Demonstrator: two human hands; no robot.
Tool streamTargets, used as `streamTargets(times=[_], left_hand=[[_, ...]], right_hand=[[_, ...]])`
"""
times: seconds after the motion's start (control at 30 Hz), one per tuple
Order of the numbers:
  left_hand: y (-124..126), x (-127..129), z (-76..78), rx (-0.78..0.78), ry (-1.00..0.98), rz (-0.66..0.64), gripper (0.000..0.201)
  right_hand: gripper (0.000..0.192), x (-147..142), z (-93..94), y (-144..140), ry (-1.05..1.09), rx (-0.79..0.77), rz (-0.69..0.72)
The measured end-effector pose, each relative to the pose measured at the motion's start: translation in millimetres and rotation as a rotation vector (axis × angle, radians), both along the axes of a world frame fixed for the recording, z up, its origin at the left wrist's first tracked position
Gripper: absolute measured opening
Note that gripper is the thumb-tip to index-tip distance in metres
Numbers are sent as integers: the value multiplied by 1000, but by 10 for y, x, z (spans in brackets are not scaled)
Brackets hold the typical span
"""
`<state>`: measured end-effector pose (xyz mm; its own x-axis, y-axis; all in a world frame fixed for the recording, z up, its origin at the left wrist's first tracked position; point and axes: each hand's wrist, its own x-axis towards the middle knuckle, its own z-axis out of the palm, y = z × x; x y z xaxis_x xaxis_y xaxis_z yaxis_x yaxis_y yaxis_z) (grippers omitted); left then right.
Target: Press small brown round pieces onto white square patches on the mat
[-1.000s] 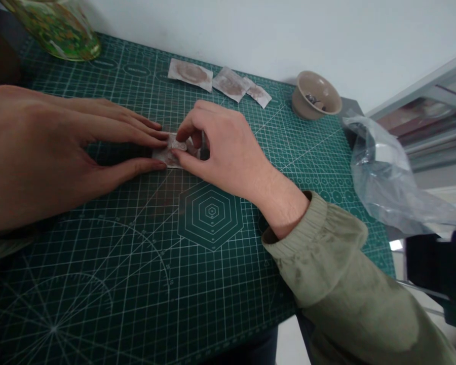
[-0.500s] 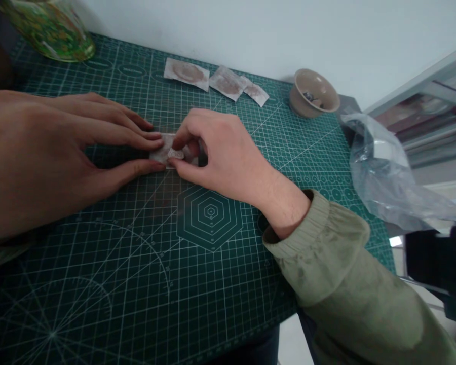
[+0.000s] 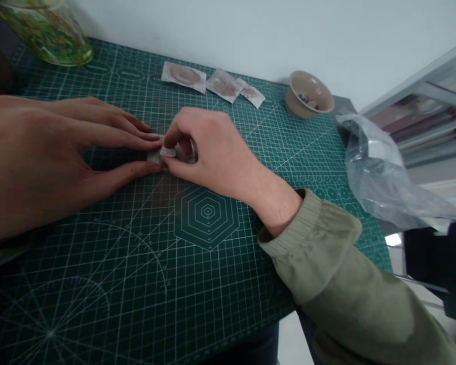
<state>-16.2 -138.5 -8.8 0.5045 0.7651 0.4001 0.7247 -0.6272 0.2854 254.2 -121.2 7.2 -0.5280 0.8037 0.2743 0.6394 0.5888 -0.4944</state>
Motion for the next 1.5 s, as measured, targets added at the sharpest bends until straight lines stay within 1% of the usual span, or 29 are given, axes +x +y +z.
streamTargets(times=[0.07, 0.2, 0.33, 0.4, 0.5, 0.63, 0.73, 0.8, 0.93, 0.97, 1.07, 1.1, 1.17, 1.23, 1.27, 1.37, 1.4, 1.5], left_hand=[[-4, 1, 3, -22, -10, -18, 66], [-2, 13, 10, -26, 9, -25, 70], [17, -5, -9, -36, -29, -12, 59], [24, -16, -20, -28, -25, -25, 57], [26, -20, -26, 27, 8, -24, 59], [19, -12, -21, 9, 0, -20, 55], [13, -7, -13, -35, -18, -30, 55], [10, -4, -9, -39, -14, -28, 51], [11, 1, -12, -20, 7, -26, 44], [13, 2, -13, -20, 9, -28, 44], [20, 3, -13, 7, 23, -45, 47], [23, 3, -13, 13, 27, -47, 48], [30, 4, -10, 7, 20, -46, 48], [36, 6, -7, -6, 4, -47, 50], [38, 7, -5, -7, -2, -51, 51], [42, 3, -3, 10, -1, -68, 51], [44, -3, -4, 14, -2, -65, 49], [53, -28, -8, 6, -3, -69, 42]], right_hand=[[10, 3, 1, -6, 10, -26, 16], [8, 3, -12, 1, 6, -6, -57], [7, 20, -26, -7, 58, -65, 37], [7, 36, -30, -11, 75, -65, 28], [7, 32, -40, -1, 74, -10, -25], [9, 16, -44, 2, 77, -63, 54], [10, 9, -31, -10, 79, -21, -24], [11, -3, -20, -16, 68, -3, -59], [6, -9, -11, -20, 48, -81, 32], [7, -7, -12, -18, 52, -74, 22], [9, -8, -12, -10, 52, -20, -82], [9, -10, -11, -7, 49, -23, -89], [7, -5, -12, -2, 46, -71, -33], [9, 16, -18, 2, 63, -95, 12], [10, 28, -22, 4, 76, -82, 2], [10, 41, -32, 13, 93, -11, -85], [10, 36, -32, 15, 89, -15, -83], [10, 19, -28, 17, 84, -94, -6]])
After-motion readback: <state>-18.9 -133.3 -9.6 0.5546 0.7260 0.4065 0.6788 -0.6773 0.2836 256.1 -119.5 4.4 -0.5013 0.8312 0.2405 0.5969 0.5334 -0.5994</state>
